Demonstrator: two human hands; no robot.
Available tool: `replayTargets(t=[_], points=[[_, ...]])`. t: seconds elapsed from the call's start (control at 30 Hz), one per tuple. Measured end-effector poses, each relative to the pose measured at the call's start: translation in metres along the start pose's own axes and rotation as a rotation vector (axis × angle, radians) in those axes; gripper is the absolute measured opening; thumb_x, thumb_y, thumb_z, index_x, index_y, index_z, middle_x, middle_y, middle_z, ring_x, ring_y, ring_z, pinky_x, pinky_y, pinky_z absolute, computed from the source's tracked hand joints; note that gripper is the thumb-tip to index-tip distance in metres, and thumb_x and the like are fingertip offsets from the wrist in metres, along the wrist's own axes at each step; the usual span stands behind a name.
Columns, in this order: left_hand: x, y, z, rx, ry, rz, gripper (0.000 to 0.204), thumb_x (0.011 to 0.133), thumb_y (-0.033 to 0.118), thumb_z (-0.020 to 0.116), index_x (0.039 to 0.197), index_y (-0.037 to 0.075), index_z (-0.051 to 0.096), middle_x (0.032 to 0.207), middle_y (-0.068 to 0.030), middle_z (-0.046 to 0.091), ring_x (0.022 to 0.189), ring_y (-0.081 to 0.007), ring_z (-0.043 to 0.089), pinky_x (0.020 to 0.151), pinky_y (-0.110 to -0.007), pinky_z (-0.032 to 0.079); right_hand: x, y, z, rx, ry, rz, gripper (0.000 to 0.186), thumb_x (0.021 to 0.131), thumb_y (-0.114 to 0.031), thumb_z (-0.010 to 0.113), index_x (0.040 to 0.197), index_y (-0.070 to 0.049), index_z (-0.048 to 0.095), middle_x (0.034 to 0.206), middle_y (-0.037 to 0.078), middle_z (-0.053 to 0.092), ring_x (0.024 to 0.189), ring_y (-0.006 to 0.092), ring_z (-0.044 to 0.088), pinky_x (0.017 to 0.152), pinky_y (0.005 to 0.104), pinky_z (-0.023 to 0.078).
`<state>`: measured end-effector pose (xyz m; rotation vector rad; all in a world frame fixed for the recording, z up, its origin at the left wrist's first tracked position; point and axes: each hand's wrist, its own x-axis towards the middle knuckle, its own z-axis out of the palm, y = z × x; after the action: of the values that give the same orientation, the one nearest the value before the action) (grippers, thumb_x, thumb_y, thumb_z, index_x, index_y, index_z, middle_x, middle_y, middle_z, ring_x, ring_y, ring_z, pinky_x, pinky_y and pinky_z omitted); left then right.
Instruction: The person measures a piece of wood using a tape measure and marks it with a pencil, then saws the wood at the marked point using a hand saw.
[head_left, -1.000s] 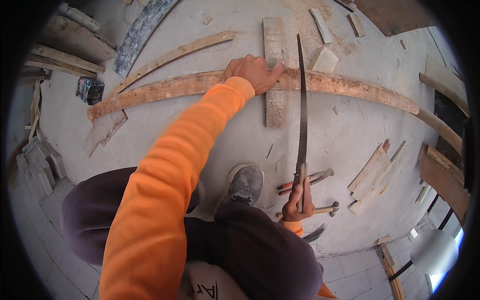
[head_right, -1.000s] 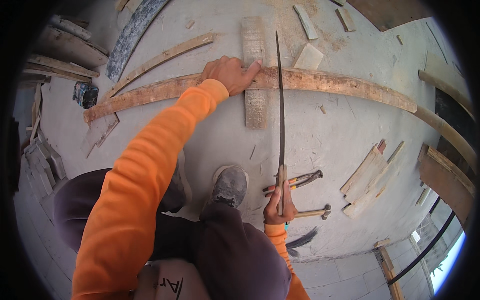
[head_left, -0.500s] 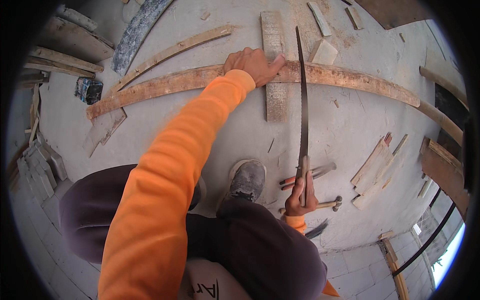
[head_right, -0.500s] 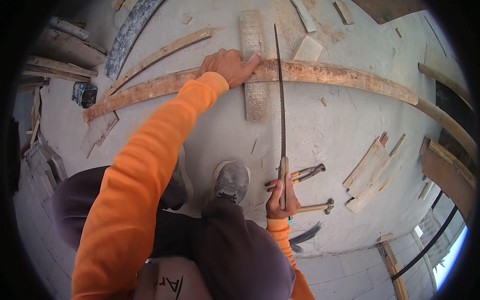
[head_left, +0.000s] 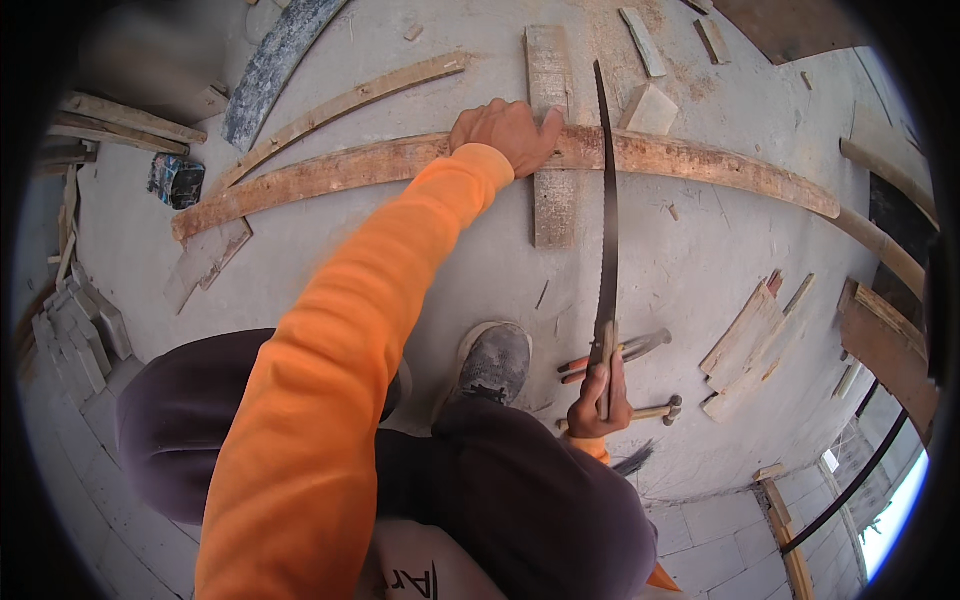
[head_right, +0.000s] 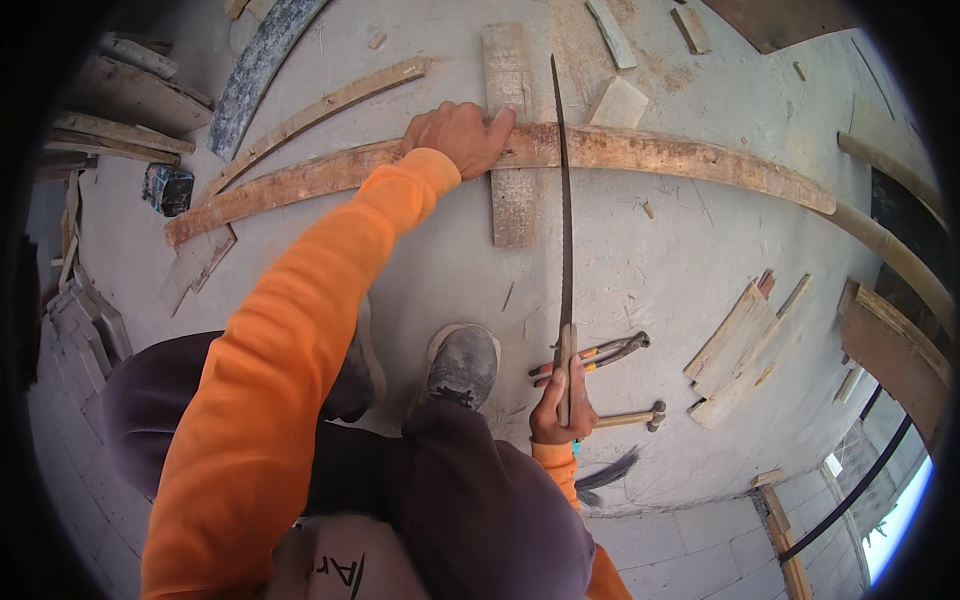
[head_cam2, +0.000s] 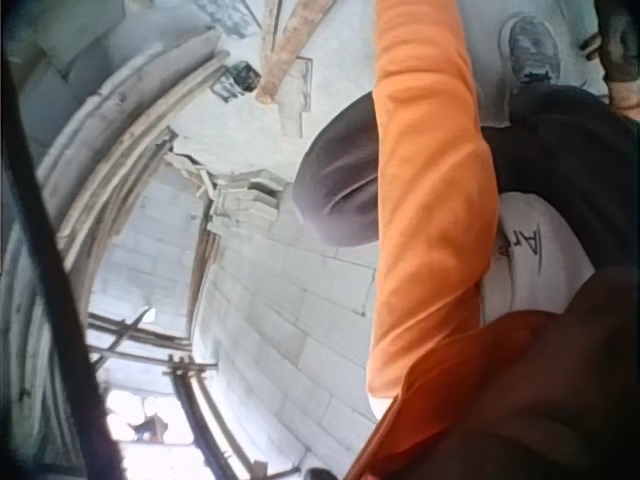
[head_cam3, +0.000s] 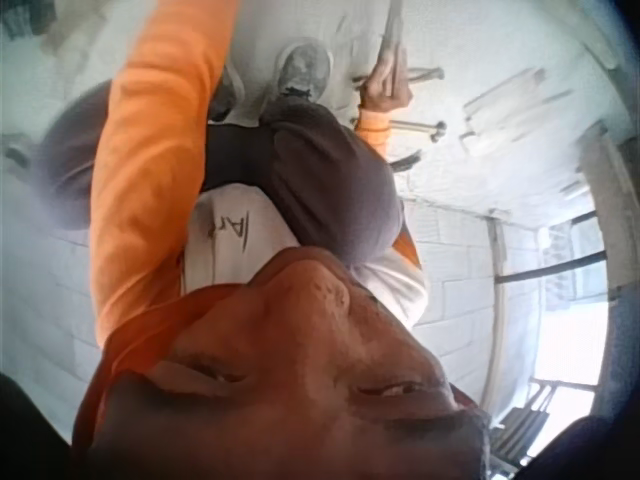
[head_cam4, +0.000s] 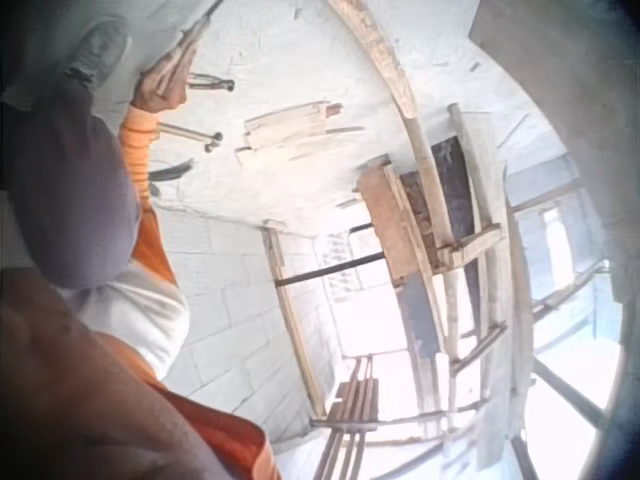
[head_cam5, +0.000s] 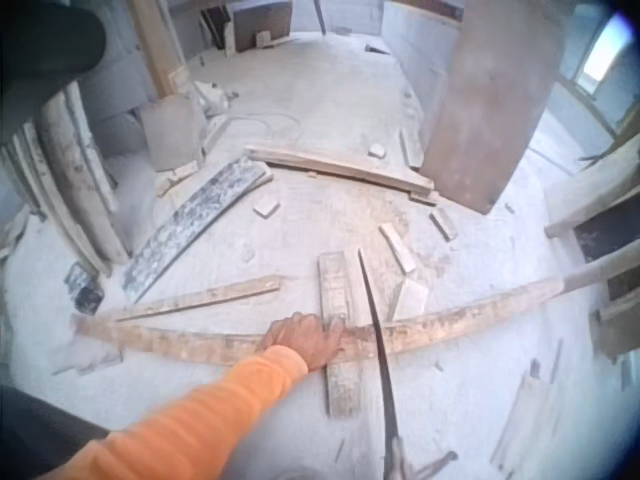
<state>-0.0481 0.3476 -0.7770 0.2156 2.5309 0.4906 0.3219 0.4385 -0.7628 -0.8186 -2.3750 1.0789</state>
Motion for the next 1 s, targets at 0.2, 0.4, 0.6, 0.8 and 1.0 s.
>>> replayTargets(t=[0.2,0.4,0.6,0.8,1.0], points=[[-0.003,0.002,0.002,-0.010,0.002,0.028,0.069,0.101,0.055,0.043,0.088,-0.003,0.078,0.100,-0.0281,0.075,0.099,-0.0417,0.072,0.097,-0.051,0.053,0.059,-0.013,0.032,0.097,-0.017,0.096,0.029,0.096,0.001,0.066,0.124,0.009,0.071,0.105,0.027,0.077,0.077,0.0199,0.076,0.067,0.0290,0.059],[-0.005,-0.027,0.018,0.047,0.063,0.007,0.068,0.101,0.053,0.041,0.087,-0.003,0.078,0.098,-0.0268,0.075,0.097,-0.0411,0.073,0.097,-0.049,0.053,0.118,-0.037,0.087,0.130,-0.055,-0.041,0.030,0.098,-0.002,0.069,0.127,0.003,0.071,0.106,0.019,0.079,0.077,0.0148,0.073,0.068,0.0266,0.057],[0.000,0.002,0.005,-0.014,-0.031,-0.015,0.066,0.100,0.054,0.041,0.100,0.000,0.078,0.112,-0.0260,0.072,0.110,-0.0387,0.069,0.104,-0.047,0.049,-0.042,0.000,-0.025,-0.001,-0.027,0.081,0.035,0.101,-0.008,0.062,0.130,0.012,0.065,0.107,0.031,0.075,0.081,0.0244,0.076,0.074,0.0326,0.061],[0.002,-0.004,0.014,0.004,0.112,0.047,0.064,0.098,0.052,0.042,0.096,-0.001,0.079,0.099,-0.0259,0.074,0.099,-0.0402,0.071,0.098,-0.048,0.052,0.171,-0.046,0.104,0.205,0.066,-0.134,0.030,0.097,-0.003,0.071,0.126,0.004,0.072,0.110,0.021,0.078,0.079,0.0152,0.074,0.070,0.0262,0.056],[0.002,-0.002,0.004,-0.032,0.039,0.029,0.062,0.097,0.050,0.044,0.088,-0.001,0.079,0.087,-0.0256,0.075,0.088,-0.0417,0.073,0.093,-0.049,0.055,0.004,0.006,0.003,-0.029,-0.015,-0.062,0.035,0.098,-0.001,0.062,0.132,0.009,0.066,0.104,0.025,0.077,0.071,0.0192,0.073,0.064,0.0282,0.059]])
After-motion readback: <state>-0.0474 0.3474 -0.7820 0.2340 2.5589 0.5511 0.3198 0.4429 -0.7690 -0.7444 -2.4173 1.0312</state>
